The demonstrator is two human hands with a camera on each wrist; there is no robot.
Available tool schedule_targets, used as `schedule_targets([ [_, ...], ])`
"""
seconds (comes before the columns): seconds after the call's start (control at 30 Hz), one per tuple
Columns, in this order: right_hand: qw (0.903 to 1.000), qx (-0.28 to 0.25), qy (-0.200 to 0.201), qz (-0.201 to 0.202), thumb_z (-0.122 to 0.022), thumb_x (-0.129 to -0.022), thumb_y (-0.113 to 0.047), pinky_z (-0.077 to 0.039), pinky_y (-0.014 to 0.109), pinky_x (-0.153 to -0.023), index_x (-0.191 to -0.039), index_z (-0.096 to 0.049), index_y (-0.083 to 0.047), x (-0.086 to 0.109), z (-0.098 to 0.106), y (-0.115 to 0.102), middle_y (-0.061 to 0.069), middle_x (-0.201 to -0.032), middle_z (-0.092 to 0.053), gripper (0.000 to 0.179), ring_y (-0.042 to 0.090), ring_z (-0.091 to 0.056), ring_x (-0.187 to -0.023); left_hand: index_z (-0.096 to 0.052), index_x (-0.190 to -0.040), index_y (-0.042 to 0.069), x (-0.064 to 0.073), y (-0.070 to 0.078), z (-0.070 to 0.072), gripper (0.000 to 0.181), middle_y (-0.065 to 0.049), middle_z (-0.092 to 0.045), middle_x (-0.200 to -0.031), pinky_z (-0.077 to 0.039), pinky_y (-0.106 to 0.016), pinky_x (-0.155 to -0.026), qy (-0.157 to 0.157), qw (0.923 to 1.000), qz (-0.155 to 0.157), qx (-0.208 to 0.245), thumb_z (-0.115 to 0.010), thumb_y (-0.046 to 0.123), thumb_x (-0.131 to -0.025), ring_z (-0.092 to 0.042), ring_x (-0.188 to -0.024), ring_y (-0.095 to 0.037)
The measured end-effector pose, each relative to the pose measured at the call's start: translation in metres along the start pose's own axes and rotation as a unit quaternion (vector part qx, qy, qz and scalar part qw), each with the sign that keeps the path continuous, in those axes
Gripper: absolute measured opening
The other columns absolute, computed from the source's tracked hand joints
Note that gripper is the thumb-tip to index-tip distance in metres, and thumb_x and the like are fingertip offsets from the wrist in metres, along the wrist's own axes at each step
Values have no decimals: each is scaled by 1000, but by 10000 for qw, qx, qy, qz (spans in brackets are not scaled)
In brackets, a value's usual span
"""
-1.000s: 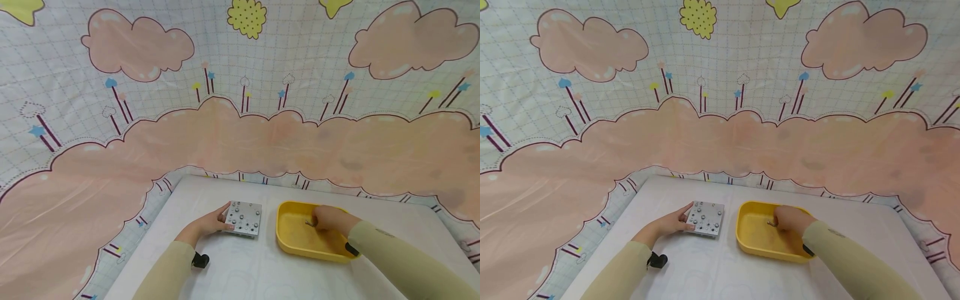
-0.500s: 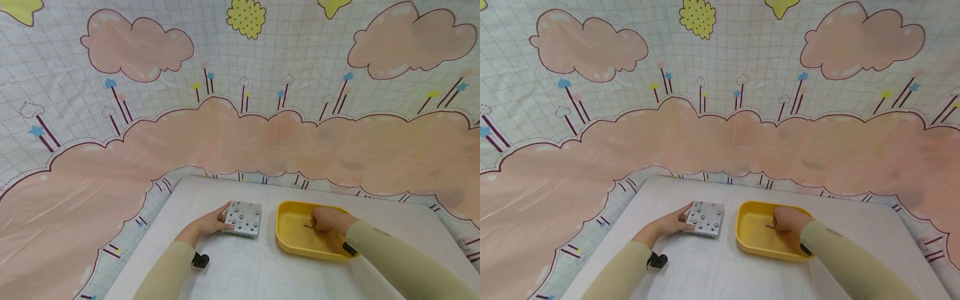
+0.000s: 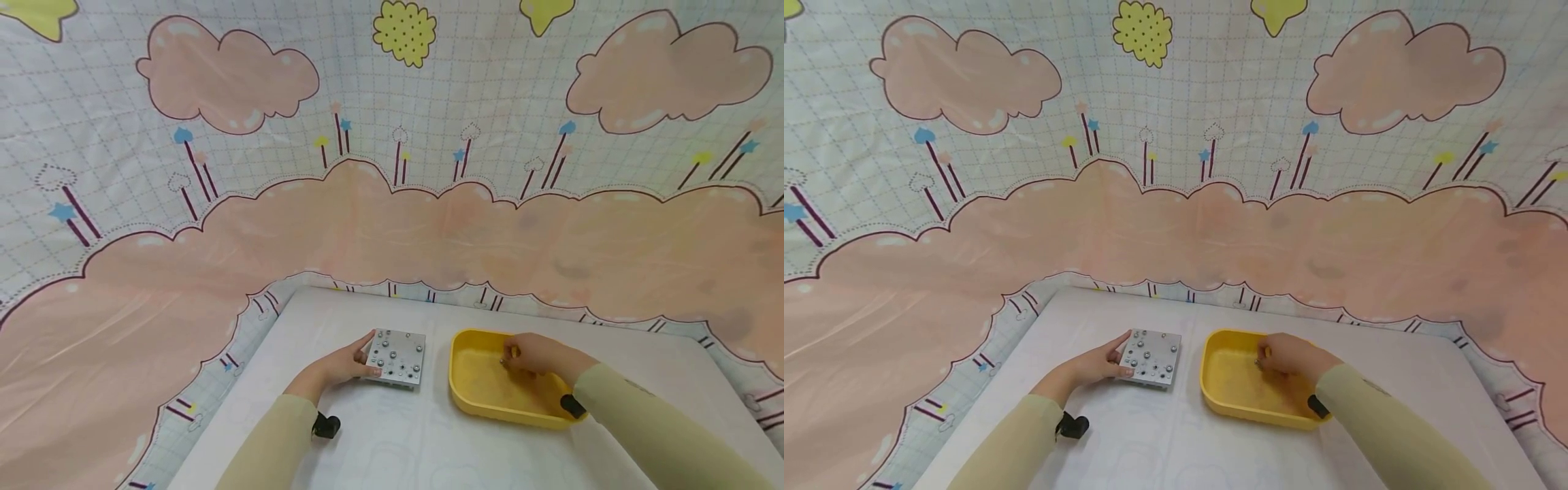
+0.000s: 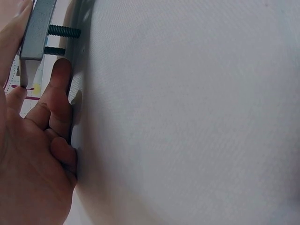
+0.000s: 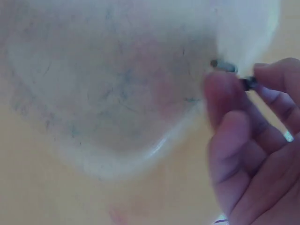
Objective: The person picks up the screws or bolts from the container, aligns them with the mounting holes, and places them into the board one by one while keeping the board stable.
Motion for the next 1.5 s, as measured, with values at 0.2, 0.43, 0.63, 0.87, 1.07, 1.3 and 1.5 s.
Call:
schedule_targets([
  [0.2,9977,-490,331,324,-68,-91,-7,-51,34,-56,-93,-65,-4,-3,0,-1,6,-76,-58,4,20,-55,-60,-15,-160,32,-1,-1,0,104,-4,-59,-104,-32,-56,-101,23,10000,-12,-94,-81,43,-80,-53,-96,-21],
  [0.43,9917,-1127,589,181,-67,-93,-7,-54,38,-63,-99,-70,-1,-8,1,-13,12,-79,-63,8,24,-59,-66,-15,-160,29,1,2,0,104,-3,-59,-102,-33,-55,-99,23,9999,-62,-144,-81,43,-81,-53,-93,-19],
  [0.63,9894,-1181,825,184,-65,-95,-10,-55,41,-65,-104,-72,-3,-14,0,-30,14,-87,-66,13,25,-60,-70,-15,-160,29,2,2,1,105,-3,-58,-103,-33,-55,-99,21,9999,-71,-141,-81,42,-81,-53,-94,-19],
  [0.87,9856,-1319,1009,328,-70,-93,-13,-55,34,-65,-103,-71,-6,-25,-2,-46,13,-94,-65,12,24,-61,-76,-15,-160,30,0,0,0,104,-4,-59,-104,-32,-56,-101,10,9999,-71,-72,-81,42,-81,-53,-95,-20],
  [1.07,9822,-1508,1034,436,-73,-91,-14,-55,30,-68,-101,-69,-9,-34,-6,-68,6,-93,-64,12,22,-60,-79,-14,-160,31,-2,-2,0,105,-2,-60,-104,-32,-56,-102,-25,9999,-79,-61,-81,42,-81,-54,-94,-19],
  [1.3,9816,-1556,978,515,-71,-93,-15,-54,30,-71,-105,-73,-11,-51,-14,-96,5,-94,-67,13,24,-62,-81,-13,-161,29,-6,-3,0,105,-2,-61,-104,-33,-55,-100,-38,9999,-97,-64,-81,42,-81,-55,-92,-18],
  [1.5,9797,-1646,868,751,-70,-94,-16,-55,36,-75,-110,-73,-9,-63,-23,-124,7,-98,-67,18,35,-63,-92,-13,-161,30,-8,-4,0,105,-1,-64,-104,-32,-55,-103,-79,9999,-76,28,-80,41,-81,-57,-93,-17],
])
Point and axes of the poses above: each hand's wrist, its own x-axis away from the middle knuckle, its own z-axis out of the back of the hand, y = z × x, the point moved 1 cm from there along -x, towards the middle knuckle
